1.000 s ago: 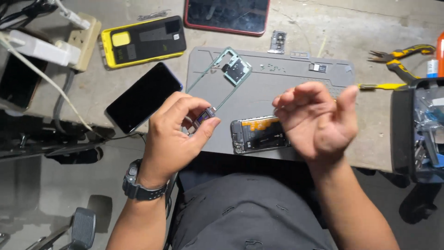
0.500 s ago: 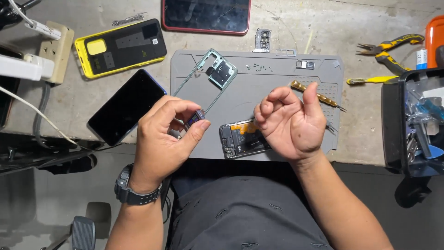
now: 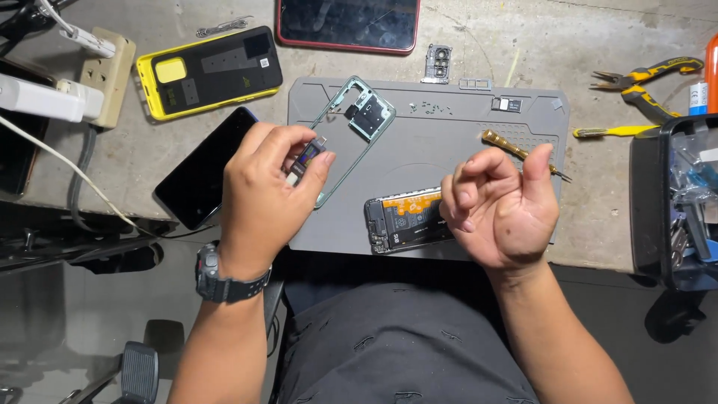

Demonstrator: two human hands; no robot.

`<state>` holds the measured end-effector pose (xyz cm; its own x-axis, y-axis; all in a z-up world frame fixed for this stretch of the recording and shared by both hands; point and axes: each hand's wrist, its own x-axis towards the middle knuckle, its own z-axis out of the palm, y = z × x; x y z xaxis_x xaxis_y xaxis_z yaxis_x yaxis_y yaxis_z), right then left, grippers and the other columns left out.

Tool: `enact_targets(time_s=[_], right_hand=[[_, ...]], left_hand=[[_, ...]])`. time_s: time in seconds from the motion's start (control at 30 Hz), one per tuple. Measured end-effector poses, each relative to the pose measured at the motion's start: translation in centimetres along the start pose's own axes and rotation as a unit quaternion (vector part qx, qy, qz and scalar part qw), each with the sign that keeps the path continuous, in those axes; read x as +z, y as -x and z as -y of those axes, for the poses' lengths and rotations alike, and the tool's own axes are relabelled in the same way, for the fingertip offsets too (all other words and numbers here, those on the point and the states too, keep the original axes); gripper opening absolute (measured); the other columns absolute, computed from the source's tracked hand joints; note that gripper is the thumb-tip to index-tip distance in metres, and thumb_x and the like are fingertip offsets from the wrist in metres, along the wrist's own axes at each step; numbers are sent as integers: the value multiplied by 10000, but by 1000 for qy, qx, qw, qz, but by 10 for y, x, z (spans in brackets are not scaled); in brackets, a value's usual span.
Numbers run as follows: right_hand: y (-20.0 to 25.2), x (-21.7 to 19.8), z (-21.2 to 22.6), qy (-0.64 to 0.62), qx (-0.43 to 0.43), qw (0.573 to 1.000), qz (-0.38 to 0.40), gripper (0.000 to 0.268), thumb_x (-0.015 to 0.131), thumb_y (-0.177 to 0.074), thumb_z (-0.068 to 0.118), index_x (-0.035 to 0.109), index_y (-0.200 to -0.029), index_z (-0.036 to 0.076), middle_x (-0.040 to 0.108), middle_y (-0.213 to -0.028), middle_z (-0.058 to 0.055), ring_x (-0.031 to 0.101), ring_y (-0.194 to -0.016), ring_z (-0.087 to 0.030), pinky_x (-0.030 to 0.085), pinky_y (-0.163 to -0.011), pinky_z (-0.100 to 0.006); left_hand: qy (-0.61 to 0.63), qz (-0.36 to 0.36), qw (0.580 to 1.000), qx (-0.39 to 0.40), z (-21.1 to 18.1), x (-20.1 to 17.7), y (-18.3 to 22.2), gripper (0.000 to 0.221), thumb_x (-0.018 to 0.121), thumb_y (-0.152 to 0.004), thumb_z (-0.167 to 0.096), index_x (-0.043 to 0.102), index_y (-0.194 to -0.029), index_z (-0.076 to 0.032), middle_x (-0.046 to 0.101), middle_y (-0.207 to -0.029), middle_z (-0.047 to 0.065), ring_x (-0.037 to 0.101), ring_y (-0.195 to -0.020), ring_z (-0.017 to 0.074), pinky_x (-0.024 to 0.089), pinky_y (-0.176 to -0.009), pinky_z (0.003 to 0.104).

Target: The person works on a disassembled smartphone placed on their lap, using a multimeter to test the internal circuit board. They then handle the phone's glass screen assembly and use a metal spudger to manipulate components on the motherboard.

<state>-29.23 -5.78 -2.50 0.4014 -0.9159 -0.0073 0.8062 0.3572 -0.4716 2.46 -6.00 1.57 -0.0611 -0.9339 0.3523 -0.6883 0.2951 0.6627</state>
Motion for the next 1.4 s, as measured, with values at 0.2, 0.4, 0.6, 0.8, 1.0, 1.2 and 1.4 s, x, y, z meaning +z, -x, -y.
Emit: enact_targets(time_s=[0.2, 0.4, 0.6, 0.8, 1.0, 1.2, 1.4], right_hand=[[1, -4, -9, 49, -12, 998, -45, 792, 370, -1217, 634, 800, -1234, -31, 731, -934, -193, 600, -808, -286, 493, -651, -316], [4, -9, -10, 60, -4, 998, -37, 801, 355, -1225, 635, 783, -1264, -41, 739, -960, -222, 609, -774, -270, 520, -700, -317], [5, -10, -12, 83, 3, 995, -47, 801, 366, -1222, 636, 783, -1254, -47, 764, -972, -251, 624, -800, -290, 524, -740, -339], [7, -10, -14, 92, 3, 994, -61, 819, 377, -1211, 648, 785, -1248, -62, 770, -973, -251, 641, -806, -289, 525, -729, -334], [9, -11, -16, 92, -4, 994, -59, 809, 410, -1208, 644, 780, -1254, -74, 779, -985, -243, 722, -929, -298, 534, -732, -336], [9, -9, -17, 103, -27, 993, -55, 802, 391, -1215, 636, 776, -1239, -67, 765, -991, -246, 717, -924, -296, 527, -698, -330], [14, 18, 3, 145, -90, 985, -8, 737, 372, -1227, 620, 777, -1255, 5, 744, -963, -153, 579, -690, -251, 498, -679, -346]], left_hand=[[-82, -10, 996, 26, 11, 26, -5, 209, 954, -1006, -127, 790, -1125, -77, 680, -982, 79, 708, -853, 251, 571, -747, 419], [-110, -9, 994, 14, 20, 35, -1, 235, 964, -1008, -179, 788, -1143, -98, 676, -974, 46, 680, -830, 262, 561, -729, 443], [-148, 2, 988, 47, 20, 37, 2, 265, 950, -1014, -178, 792, -1207, -88, 697, -1071, 80, 700, -912, 328, 588, -817, 465], [-127, 1, 990, 65, 14, 31, 5, 286, 922, -1047, -157, 778, -1271, -52, 693, -1147, 111, 685, -997, 325, 594, -872, 464], [-66, -41, 996, 31, 6, 10, 13, 262, 876, -1100, -100, 762, -1323, -21, 679, -1172, 134, 640, -818, 272, 587, -770, 418], [8, -81, 995, 57, -37, 1, 28, 120, 749, -1150, -9, 776, -1261, 31, 740, -1142, 170, 703, -867, 259, 616, -823, 384], [99, 48, 983, 148, -82, 40, 39, 145, 756, -1127, -63, 768, -1251, 12, 762, -1113, 159, 682, -891, 363, 588, -867, 446]])
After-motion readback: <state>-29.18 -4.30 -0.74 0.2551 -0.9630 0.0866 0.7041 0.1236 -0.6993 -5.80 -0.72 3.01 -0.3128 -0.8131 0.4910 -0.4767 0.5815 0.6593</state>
